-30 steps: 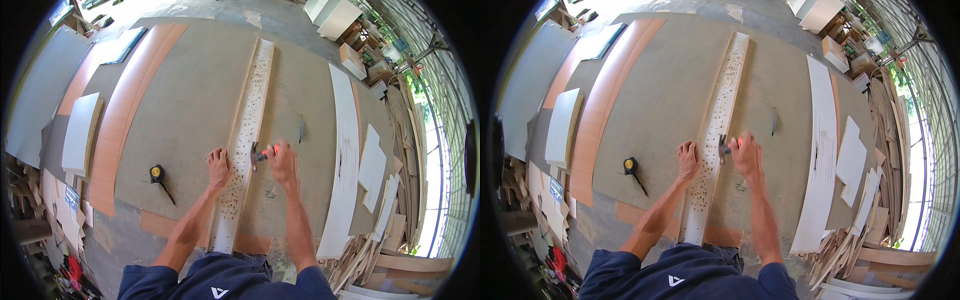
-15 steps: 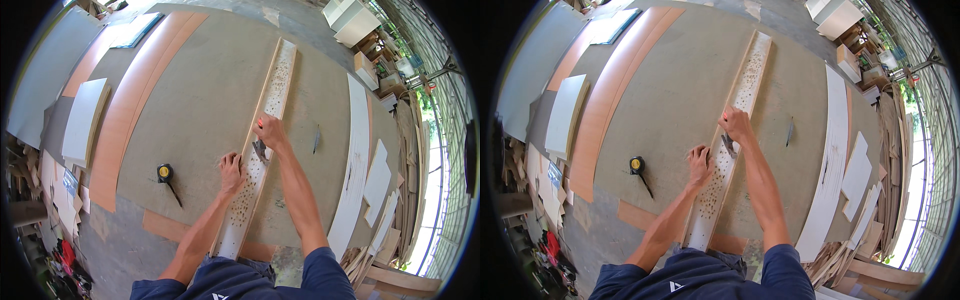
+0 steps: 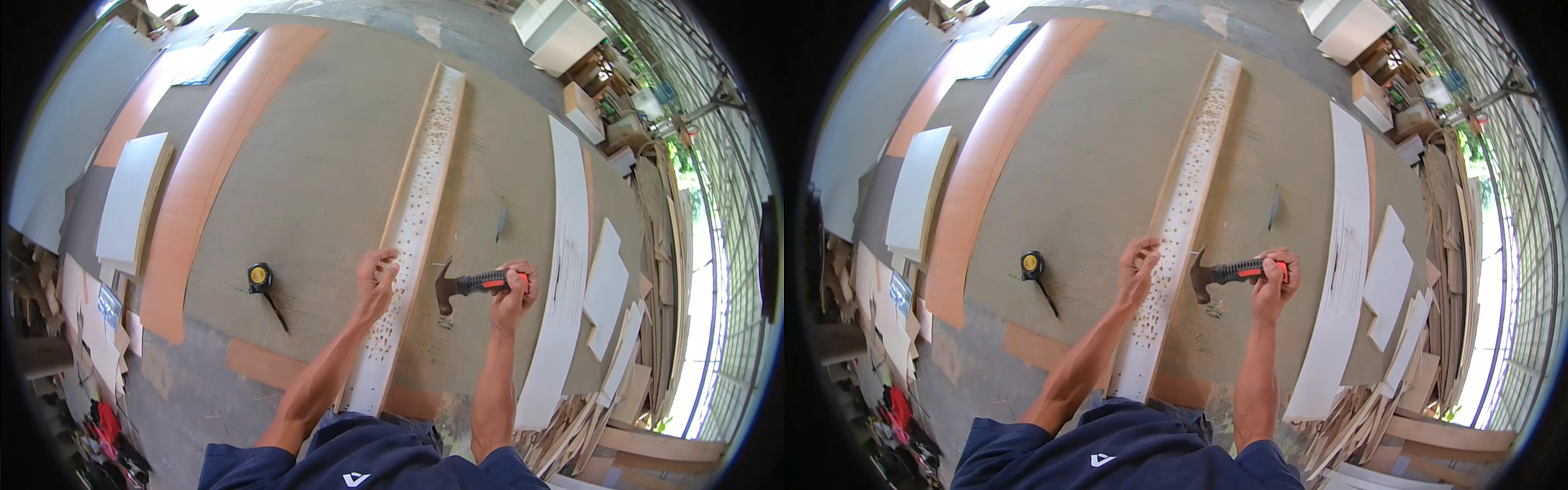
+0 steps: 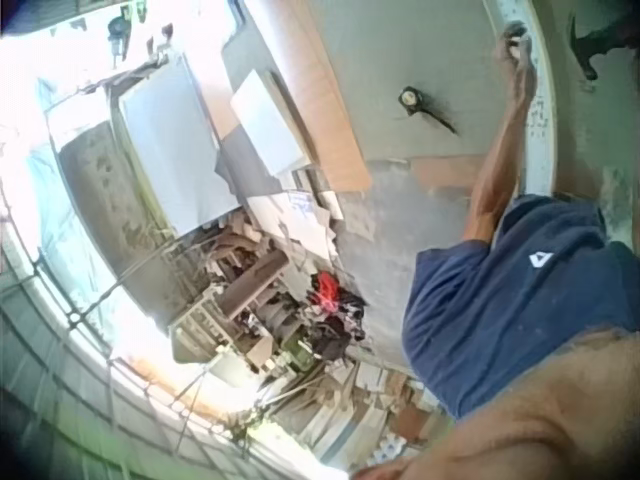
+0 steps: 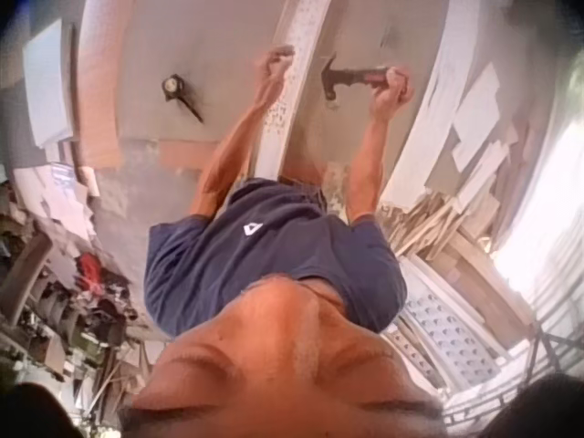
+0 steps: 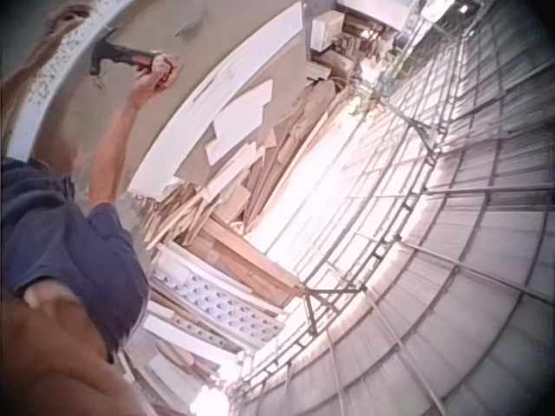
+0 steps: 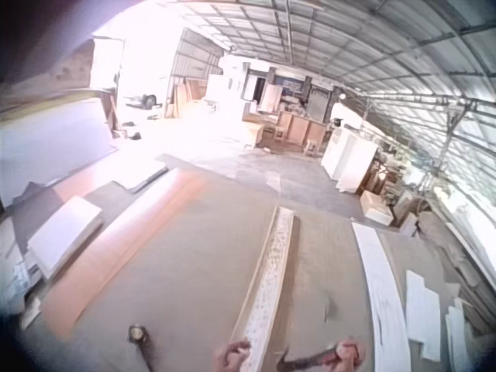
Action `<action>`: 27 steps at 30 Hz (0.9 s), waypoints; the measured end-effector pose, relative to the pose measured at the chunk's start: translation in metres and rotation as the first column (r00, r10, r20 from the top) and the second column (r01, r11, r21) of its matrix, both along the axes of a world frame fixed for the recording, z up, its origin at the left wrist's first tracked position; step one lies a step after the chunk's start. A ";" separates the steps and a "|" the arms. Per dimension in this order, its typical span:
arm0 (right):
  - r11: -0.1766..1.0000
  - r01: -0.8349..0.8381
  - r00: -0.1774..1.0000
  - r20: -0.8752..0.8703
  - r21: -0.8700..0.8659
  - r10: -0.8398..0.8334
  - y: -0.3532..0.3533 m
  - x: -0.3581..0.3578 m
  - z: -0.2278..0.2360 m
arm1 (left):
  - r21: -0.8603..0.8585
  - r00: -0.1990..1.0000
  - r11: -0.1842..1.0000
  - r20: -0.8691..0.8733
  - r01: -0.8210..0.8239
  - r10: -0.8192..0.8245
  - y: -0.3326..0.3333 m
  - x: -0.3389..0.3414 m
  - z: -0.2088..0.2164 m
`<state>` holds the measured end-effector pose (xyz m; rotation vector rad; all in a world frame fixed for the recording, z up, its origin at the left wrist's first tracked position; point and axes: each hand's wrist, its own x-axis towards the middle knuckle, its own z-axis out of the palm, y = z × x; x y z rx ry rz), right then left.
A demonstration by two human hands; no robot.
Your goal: The person uses a measuring tape and pencil to mark wood panels, hammers nails into a board, and handles multiple pieces of wood and laminate sheets on a workbench.
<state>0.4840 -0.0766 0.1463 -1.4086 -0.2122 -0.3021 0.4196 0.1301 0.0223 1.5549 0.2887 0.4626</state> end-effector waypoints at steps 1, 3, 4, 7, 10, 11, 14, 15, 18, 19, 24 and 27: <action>0.992 0.022 1.000 -0.012 0.123 -0.020 -0.008 -0.007 0.008 | -0.236 0.995 0.967 0.022 0.096 -0.094 -0.006 -0.006 0.029; 0.989 0.067 0.998 -0.003 0.135 -0.067 -0.020 -0.018 0.020 | -0.131 0.984 0.981 0.122 0.143 -0.127 -0.017 -0.017 0.078; 0.987 0.062 0.998 0.022 0.146 -0.066 -0.024 -0.024 0.026 | -0.291 0.960 0.923 0.193 0.252 -0.201 -0.023 -0.022 0.099; 0.985 0.036 0.998 0.047 0.168 -0.045 -0.030 -0.041 0.034 | -0.497 0.912 0.765 0.244 0.409 -0.330 -0.030 -0.034 0.130; 0.989 -0.020 0.997 0.073 0.144 0.009 -0.042 -0.058 0.032 | -0.258 0.847 0.808 0.208 0.530 -0.489 -0.034 -0.046 0.131; 0.992 -0.057 0.994 0.100 0.113 0.045 -0.047 -0.065 0.031 | -0.251 0.846 0.809 0.203 0.531 -0.492 -0.034 -0.053 0.130; 0.985 -0.156 0.988 -0.009 -0.068 0.156 -0.053 -0.096 0.030 | -0.312 0.732 0.696 -0.001 0.647 -0.681 -0.025 -0.086 0.111; 0.986 -0.153 0.988 -0.015 -0.059 0.152 -0.057 -0.109 0.028 | -0.264 0.693 0.691 -0.100 0.673 -0.714 -0.028 -0.099 0.099; 0.851 -0.397 0.909 -0.273 -0.344 0.314 -0.065 -0.135 0.025 | -0.236 0.657 0.685 -0.192 0.690 -0.729 -0.040 -0.148 0.069; 0.855 -0.395 0.910 -0.270 -0.335 0.315 -0.065 -0.140 0.022 | -0.487 0.655 0.615 -0.110 0.621 -0.748 -0.042 -0.164 0.063; 0.811 -0.564 0.768 -0.459 -0.156 0.446 -0.072 -0.154 0.005 | -0.777 0.604 0.390 -0.015 0.495 -0.797 -0.053 -0.192 0.046; 0.815 -0.563 0.732 -0.541 -0.137 0.415 -0.076 -0.154 0.006 | -0.749 0.676 0.496 -0.087 0.440 -0.731 -0.049 -0.190 0.051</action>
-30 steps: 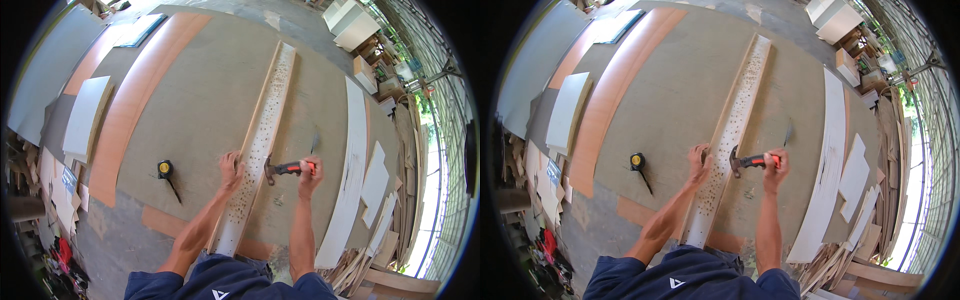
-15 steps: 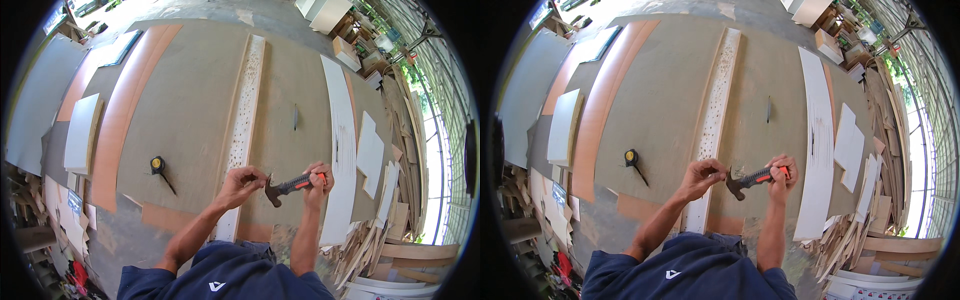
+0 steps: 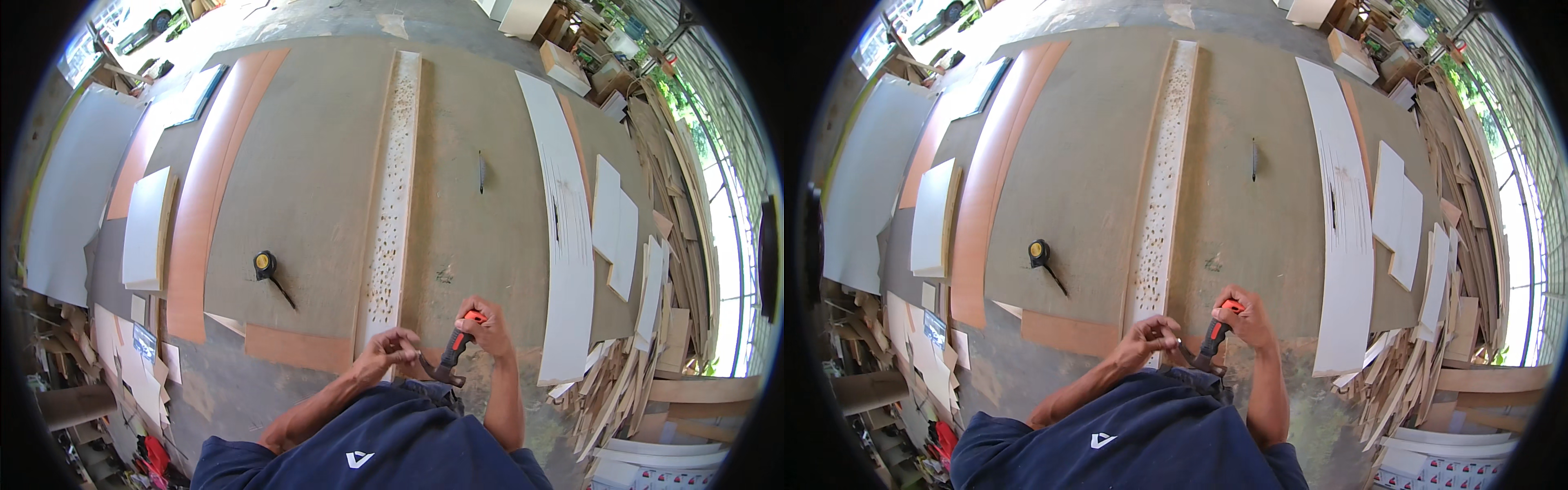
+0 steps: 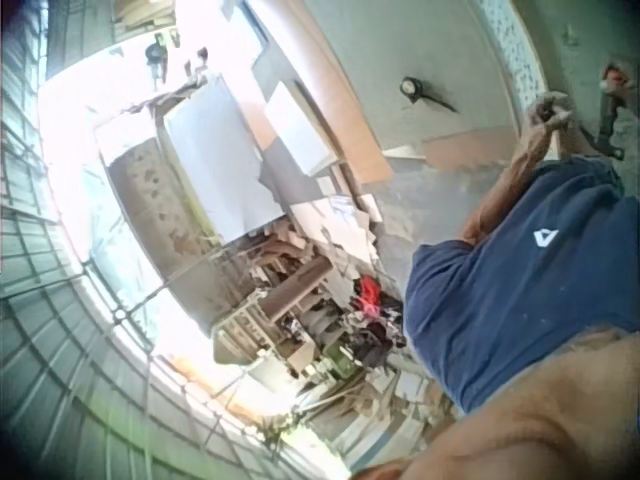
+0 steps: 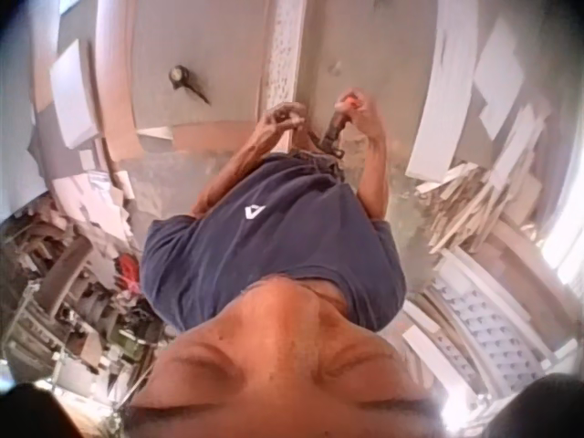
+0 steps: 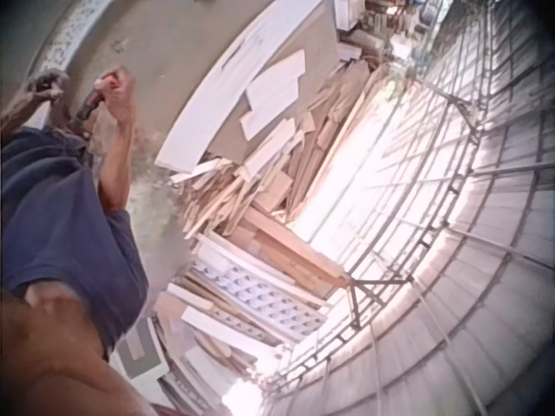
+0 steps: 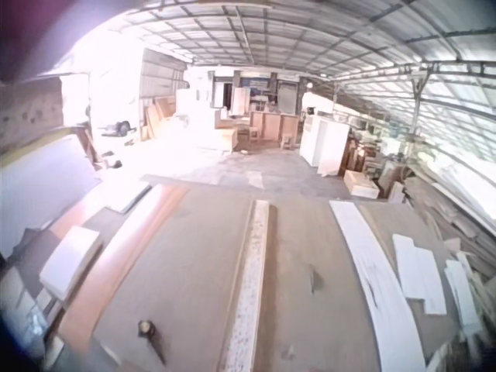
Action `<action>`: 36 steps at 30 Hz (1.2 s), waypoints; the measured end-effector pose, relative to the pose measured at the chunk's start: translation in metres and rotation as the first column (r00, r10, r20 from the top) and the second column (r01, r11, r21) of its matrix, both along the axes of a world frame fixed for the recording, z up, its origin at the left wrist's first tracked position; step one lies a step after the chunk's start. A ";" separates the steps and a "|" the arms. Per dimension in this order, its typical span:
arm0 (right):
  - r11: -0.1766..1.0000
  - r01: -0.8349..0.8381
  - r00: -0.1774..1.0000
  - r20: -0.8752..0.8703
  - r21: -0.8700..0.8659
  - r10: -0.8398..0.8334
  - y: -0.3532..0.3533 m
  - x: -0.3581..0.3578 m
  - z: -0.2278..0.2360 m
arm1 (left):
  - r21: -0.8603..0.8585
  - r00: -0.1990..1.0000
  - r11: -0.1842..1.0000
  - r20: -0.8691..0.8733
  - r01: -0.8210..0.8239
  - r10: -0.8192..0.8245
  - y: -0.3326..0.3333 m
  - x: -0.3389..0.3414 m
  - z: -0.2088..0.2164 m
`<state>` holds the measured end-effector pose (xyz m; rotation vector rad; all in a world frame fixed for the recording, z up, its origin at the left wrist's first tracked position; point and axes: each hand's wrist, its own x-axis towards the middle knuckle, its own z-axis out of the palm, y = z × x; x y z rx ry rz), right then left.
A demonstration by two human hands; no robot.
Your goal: The person uses a measuring tape and pencil to mark wood panels, hammers nails into a board, and handles multiple pieces of wood and laminate sheets on a workbench.
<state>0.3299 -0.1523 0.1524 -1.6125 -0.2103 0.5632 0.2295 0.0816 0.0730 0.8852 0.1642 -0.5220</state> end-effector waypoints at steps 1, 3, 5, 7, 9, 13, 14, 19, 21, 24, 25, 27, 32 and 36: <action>1.000 0.007 1.000 0.005 0.004 -0.007 -0.001 0.000 -0.002 | -0.015 0.996 0.996 -0.009 -0.091 0.090 0.003 0.006 0.002; 0.981 0.010 0.994 0.111 -0.192 0.012 -0.003 0.001 -0.015 | 0.146 0.984 0.974 0.061 -0.175 0.168 0.016 0.026 -0.002; 0.953 0.255 0.961 0.154 -0.162 -0.231 -0.010 -0.003 -0.038 | 0.309 0.970 0.919 0.089 -0.244 0.228 0.031 0.050 -0.014; 0.869 0.478 0.872 0.189 -0.125 -0.452 -0.017 -0.005 -0.058 | 0.365 0.958 0.886 0.108 -0.285 0.264 0.044 0.076 -0.021; 0.628 0.764 0.613 0.141 0.147 -0.778 -0.020 -0.010 -0.076 | 0.409 0.884 0.784 0.217 -0.467 0.414 0.055 0.097 -0.031; 0.615 0.783 0.621 -0.046 0.094 -0.783 -0.022 -0.039 -0.123 | 0.508 0.865 0.701 0.263 -0.501 0.427 0.066 0.135 -0.046; 0.635 0.767 0.639 -0.205 0.095 -0.741 -0.027 -0.049 -0.145 | 0.646 0.891 0.615 0.294 -0.452 0.346 0.062 0.145 -0.039; 0.604 0.787 0.569 -0.522 0.123 -0.635 -0.020 -0.073 -0.151 | 0.718 0.756 0.281 0.653 -0.636 0.044 0.068 0.184 -0.057; 0.567 0.807 0.516 -0.661 0.161 -0.546 -0.027 -0.077 -0.150 | 0.786 0.805 0.244 0.592 -0.567 -0.039 0.064 0.200 -0.063; 0.576 0.804 0.506 -0.679 0.148 -0.533 -0.030 -0.081 -0.150 | 0.809 0.811 0.202 0.577 -0.552 -0.094 0.059 0.209 -0.073; 0.572 0.807 0.502 -0.679 0.145 -0.536 -0.031 -0.081 -0.150 | 0.810 0.812 0.205 0.575 -0.549 -0.097 0.057 0.209 -0.078; 0.585 0.801 0.511 -0.653 0.126 -0.559 -0.031 -0.081 -0.147 | 0.798 0.790 0.163 0.600 -0.580 -0.128 0.055 0.206 -0.085; 0.566 0.817 0.489 -0.660 0.116 -0.571 -0.024 -0.080 -0.141 | 0.797 0.788 0.172 0.601 -0.579 -0.134 0.055 0.203 -0.090; 0.545 0.828 0.480 -0.667 0.131 -0.569 -0.025 -0.078 -0.139 | 0.831 0.816 0.191 0.553 -0.523 -0.169 0.054 0.199 -0.082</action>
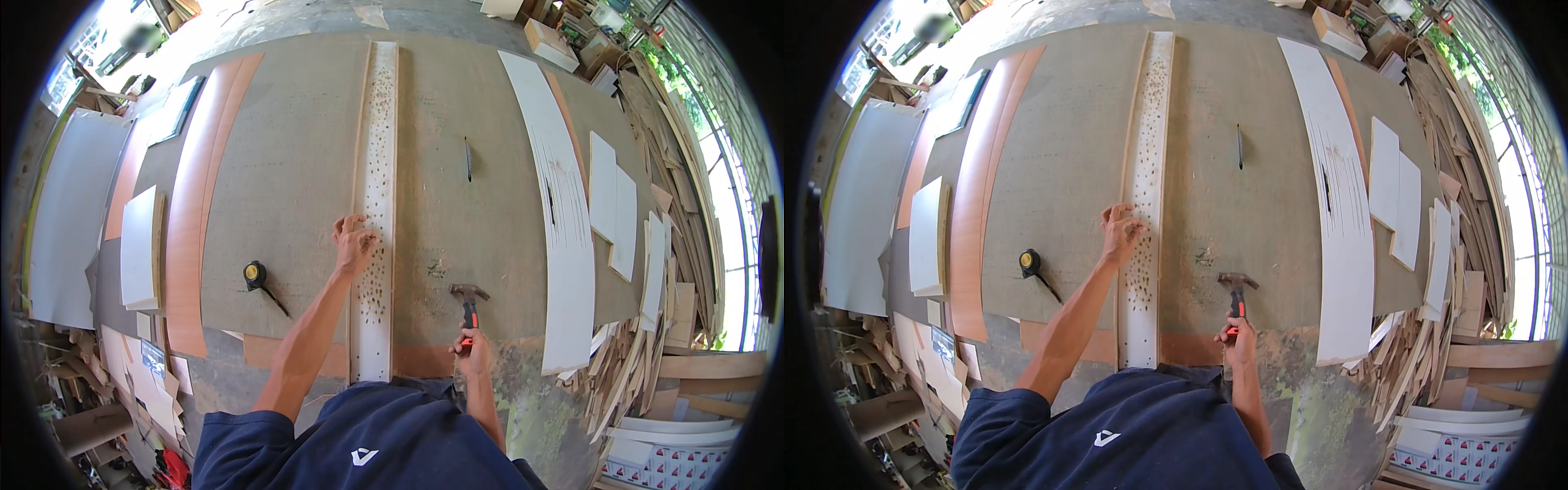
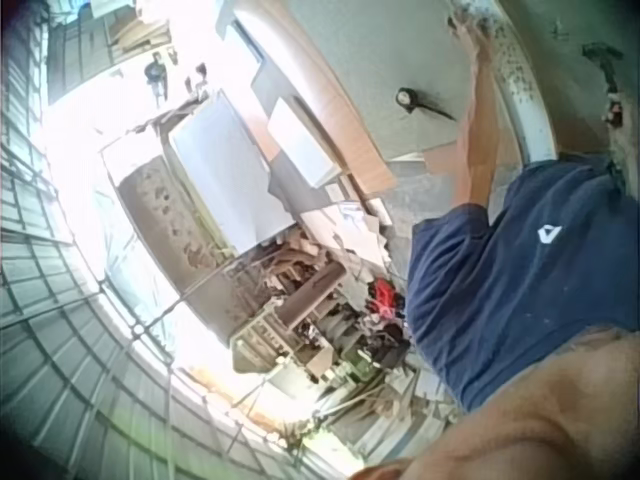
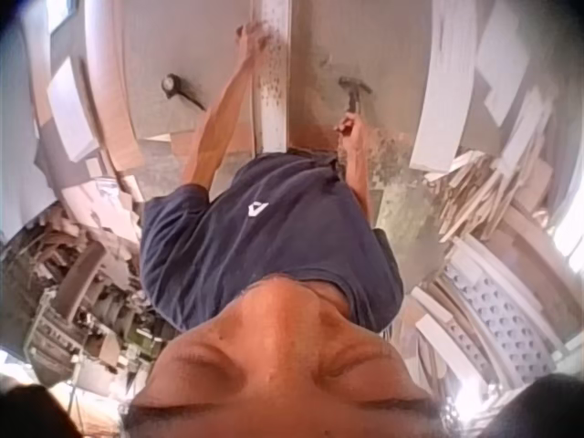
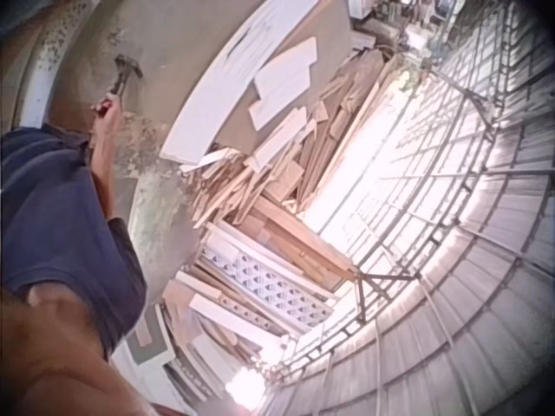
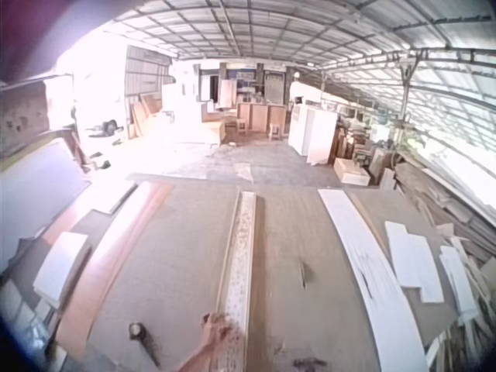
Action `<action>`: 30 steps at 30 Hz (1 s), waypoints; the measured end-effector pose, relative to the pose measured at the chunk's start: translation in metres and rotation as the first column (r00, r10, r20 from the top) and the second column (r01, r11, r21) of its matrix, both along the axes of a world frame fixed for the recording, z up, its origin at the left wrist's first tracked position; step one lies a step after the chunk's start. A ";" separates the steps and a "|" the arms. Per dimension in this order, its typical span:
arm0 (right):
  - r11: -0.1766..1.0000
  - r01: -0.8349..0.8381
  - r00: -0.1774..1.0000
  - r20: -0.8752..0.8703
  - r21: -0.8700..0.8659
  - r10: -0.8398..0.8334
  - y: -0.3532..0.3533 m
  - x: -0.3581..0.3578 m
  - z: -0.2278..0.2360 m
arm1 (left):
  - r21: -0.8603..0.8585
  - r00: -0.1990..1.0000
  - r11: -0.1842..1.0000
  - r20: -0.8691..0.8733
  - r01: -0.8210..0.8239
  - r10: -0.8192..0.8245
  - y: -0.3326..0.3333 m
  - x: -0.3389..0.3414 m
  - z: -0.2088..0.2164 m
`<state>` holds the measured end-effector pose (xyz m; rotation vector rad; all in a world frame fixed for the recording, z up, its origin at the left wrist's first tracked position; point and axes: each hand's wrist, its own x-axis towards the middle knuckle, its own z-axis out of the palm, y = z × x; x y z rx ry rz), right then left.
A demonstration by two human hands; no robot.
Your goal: The person uses a measuring tape and pencil to mark wood panels, hammers nails into a board, and handles multiple pieces of wood and laminate sheets on a workbench.
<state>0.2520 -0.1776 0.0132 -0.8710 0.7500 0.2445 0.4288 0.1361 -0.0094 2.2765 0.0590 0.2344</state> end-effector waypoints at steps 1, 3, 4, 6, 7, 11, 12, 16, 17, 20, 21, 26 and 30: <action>1.000 -0.001 1.000 -0.001 0.000 0.001 0.000 0.000 0.000 | 0.000 1.000 1.000 -0.001 -0.001 0.001 0.001 -0.001 -0.003; 1.000 -0.002 1.000 -0.006 0.011 0.002 0.001 0.001 0.001 | 0.006 0.998 1.000 0.055 0.003 -0.004 0.004 -0.003 -0.011; 1.000 -0.006 1.000 -0.005 0.011 0.006 0.001 0.001 0.001 | 0.006 0.998 1.000 0.057 -0.001 0.001 0.006 -0.004 -0.015; 0.998 -0.066 0.998 0.000 -0.012 0.066 0.000 0.001 0.000 | -0.017 0.995 1.000 0.103 0.007 -0.005 0.006 -0.005 -0.018; 0.998 -0.066 0.998 0.000 -0.014 0.066 0.000 0.001 0.001 | -0.019 0.995 1.000 0.103 0.007 -0.005 0.004 -0.006 -0.018; 0.997 -0.070 0.997 -0.019 -0.016 0.070 0.007 0.002 0.006 | 0.108 0.983 0.993 0.174 0.041 -0.059 0.000 -0.008 -0.013; 0.998 -0.057 0.998 -0.035 -0.020 0.056 0.007 0.002 0.007 | 0.140 0.980 0.989 0.186 0.050 -0.075 -0.001 -0.009 -0.012; 0.998 -0.067 0.998 -0.010 0.008 0.067 0.002 0.000 -0.002 | 0.157 0.973 0.986 0.211 0.059 -0.092 -0.003 -0.009 -0.009; 0.998 -0.069 0.998 -0.003 0.006 0.069 0.002 0.000 -0.003 | 0.181 0.972 0.982 0.214 0.063 -0.102 -0.003 -0.009 -0.009; 0.998 -0.068 0.998 0.006 0.000 0.068 0.000 0.000 -0.007 | 0.221 0.969 0.971 0.205 0.090 -0.137 -0.002 -0.009 -0.009; 0.998 -0.068 0.998 0.006 -0.003 0.068 0.001 0.000 -0.007 | 0.237 0.968 0.965 0.194 0.109 -0.157 -0.002 -0.010 -0.009; 0.997 -0.073 0.997 0.009 -0.039 0.073 0.003 -0.002 -0.006 | 0.080 0.978 0.995 0.191 0.067 -0.081 0.000 -0.005 -0.011; 0.994 -0.086 0.996 0.004 -0.072 0.087 0.004 -0.001 -0.005 | -0.068 0.986 0.996 0.150 -0.065 0.074 0.001 0.014 -0.013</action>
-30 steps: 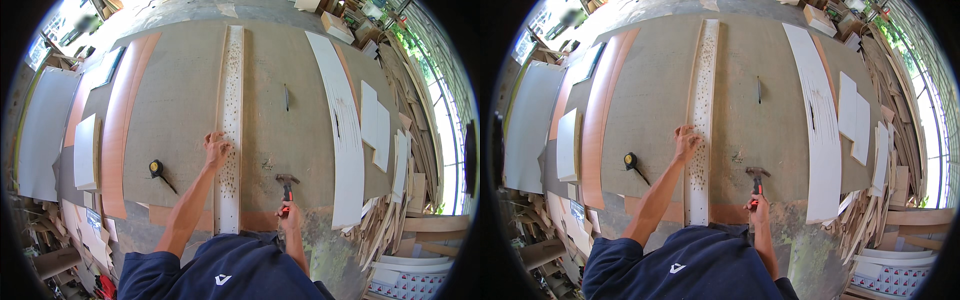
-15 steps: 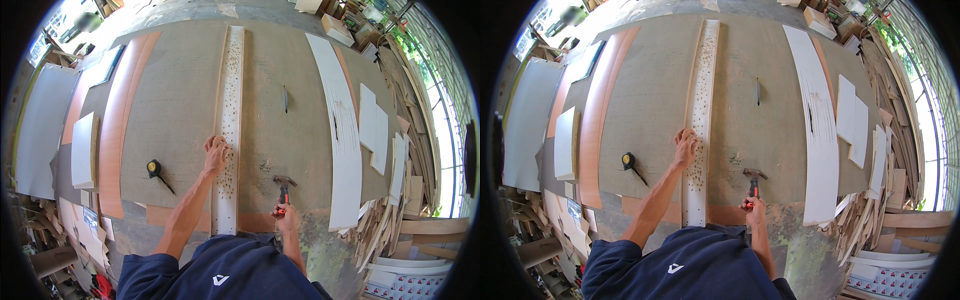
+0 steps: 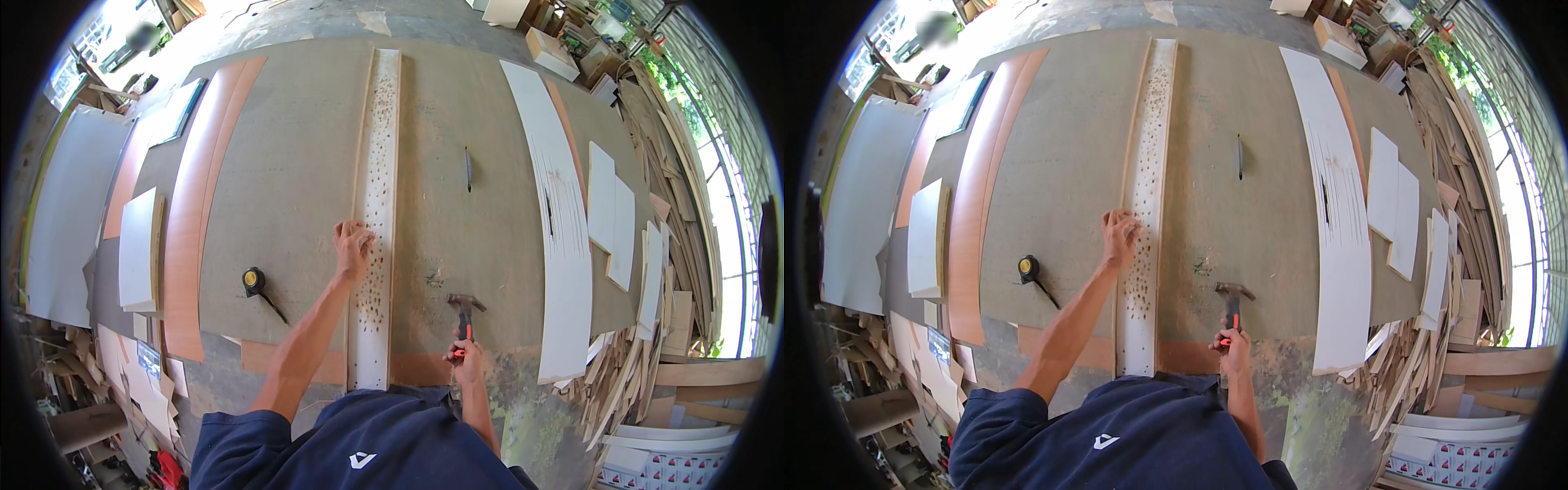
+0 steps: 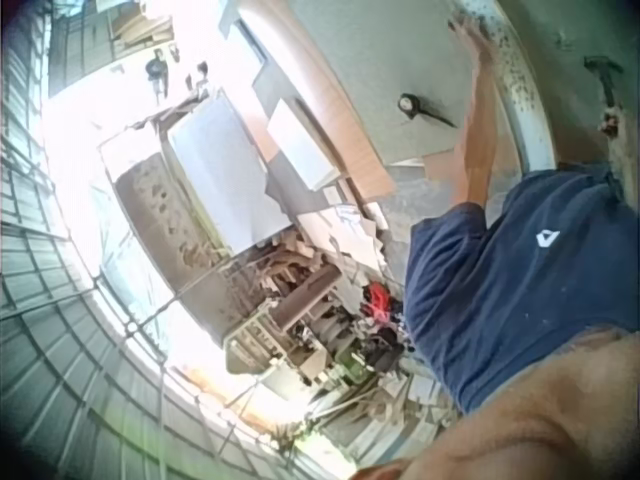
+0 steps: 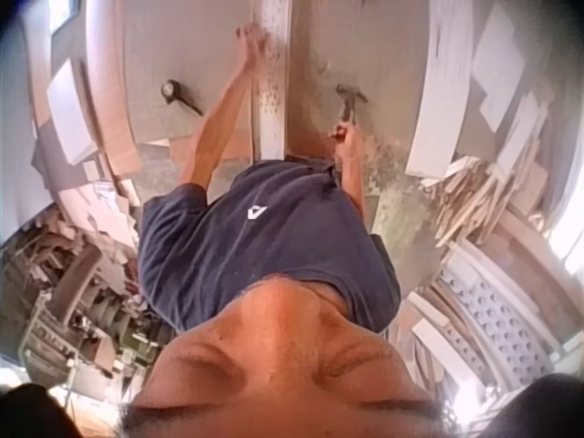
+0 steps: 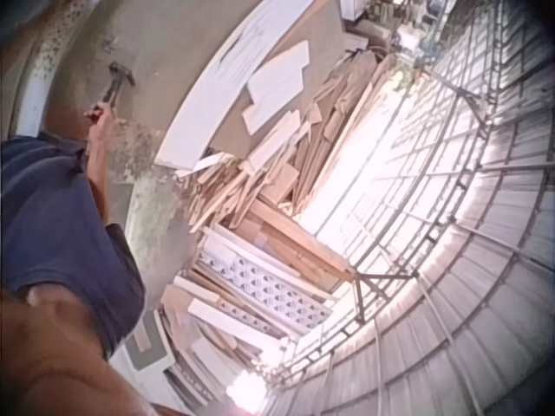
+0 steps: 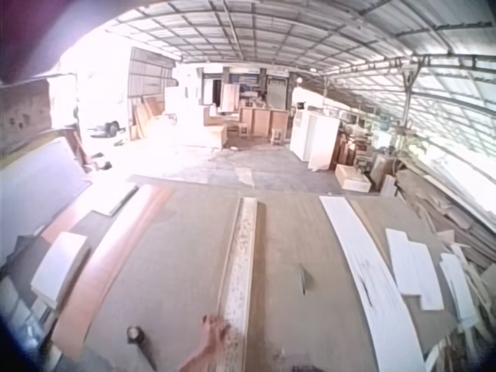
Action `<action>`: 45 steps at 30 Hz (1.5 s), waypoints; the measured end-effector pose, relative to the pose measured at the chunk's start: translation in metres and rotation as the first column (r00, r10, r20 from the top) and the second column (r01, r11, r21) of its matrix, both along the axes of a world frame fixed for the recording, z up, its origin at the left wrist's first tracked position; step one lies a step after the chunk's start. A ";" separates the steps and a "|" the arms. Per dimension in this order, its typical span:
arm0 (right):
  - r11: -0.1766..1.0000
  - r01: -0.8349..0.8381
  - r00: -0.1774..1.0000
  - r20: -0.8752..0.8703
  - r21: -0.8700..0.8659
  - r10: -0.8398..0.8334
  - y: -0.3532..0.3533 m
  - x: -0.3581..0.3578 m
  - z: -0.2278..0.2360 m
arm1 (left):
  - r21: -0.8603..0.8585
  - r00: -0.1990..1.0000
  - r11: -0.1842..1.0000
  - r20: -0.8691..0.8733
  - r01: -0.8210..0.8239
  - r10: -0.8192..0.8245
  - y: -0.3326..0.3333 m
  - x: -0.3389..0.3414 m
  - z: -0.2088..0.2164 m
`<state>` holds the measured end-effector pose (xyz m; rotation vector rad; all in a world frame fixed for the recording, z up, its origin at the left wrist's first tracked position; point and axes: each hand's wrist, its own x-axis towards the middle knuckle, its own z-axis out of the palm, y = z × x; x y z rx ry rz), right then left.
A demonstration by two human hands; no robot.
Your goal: The person uses a measuring tape and pencil to mark wood panels, hammers nails into a board, and handles multiple pieces of wood and laminate sheets on a workbench.
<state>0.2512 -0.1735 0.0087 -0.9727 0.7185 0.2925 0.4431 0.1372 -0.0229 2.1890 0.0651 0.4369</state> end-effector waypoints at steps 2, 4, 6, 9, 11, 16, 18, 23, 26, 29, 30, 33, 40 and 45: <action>1.000 0.006 1.000 -0.020 -0.008 -0.006 0.001 -0.001 -0.001 | 0.010 1.000 1.000 -0.005 -0.021 0.021 0.001 0.014 0.002; 1.000 0.009 0.999 -0.036 -0.011 -0.010 0.002 0.000 0.000 | 0.024 0.999 0.999 -0.006 -0.046 0.046 0.001 0.031 0.004; 1.000 0.003 0.999 -0.044 -0.028 -0.004 0.002 0.001 0.001 | 0.039 0.995 0.996 -0.050 -0.082 0.083 0.000 0.046 0.005; 0.999 0.029 0.998 -0.051 -0.046 -0.031 0.004 0.002 0.003 | 0.101 0.988 0.992 -0.126 -0.078 0.091 0.000 0.057 0.004; 0.997 0.037 0.998 -0.045 -0.061 -0.040 0.003 0.002 0.004 | 0.093 0.988 0.994 -0.138 -0.063 0.075 -0.004 0.059 0.004; 0.995 0.056 0.997 -0.052 -0.086 -0.060 0.006 0.002 0.003 | 0.085 0.991 0.996 -0.122 -0.039 0.049 0.002 0.057 -0.002; 0.990 0.061 0.998 -0.017 -0.131 -0.064 0.008 0.004 0.008 | 0.101 0.989 0.994 -0.134 -0.046 0.060 -0.001 0.057 -0.002; 0.864 -0.079 0.990 0.059 -0.498 0.125 0.032 0.024 0.030 | 0.088 0.990 0.994 -0.125 -0.061 0.072 0.000 0.055 0.004; 0.642 -0.138 0.940 0.104 -0.755 0.324 0.050 0.053 0.029 | 0.074 0.992 0.996 -0.113 -0.054 0.062 -0.004 0.056 0.006; 0.359 -0.137 0.796 0.113 -0.923 0.594 0.090 0.105 0.063 | 0.058 0.990 0.997 -0.122 -0.058 0.065 0.002 0.053 0.000; 0.346 -0.106 0.765 0.146 -0.932 0.628 0.099 0.122 0.065 | 0.034 0.990 0.998 -0.127 -0.050 0.054 0.001 0.056 0.001; 0.336 0.000 0.696 0.241 -0.942 0.676 0.129 0.161 0.076 | 0.033 0.993 0.997 -0.101 -0.065 0.068 0.005 0.057 -0.006; 0.456 0.323 0.552 0.556 -0.830 0.621 0.155 0.185 0.078 | 0.039 0.993 0.997 -0.093 -0.064 0.067 0.000 0.054 0.002; 0.431 0.367 0.544 0.566 -0.825 0.620 0.154 0.180 0.054 | 0.045 0.992 0.996 -0.095 -0.083 0.087 -0.001 0.054 0.008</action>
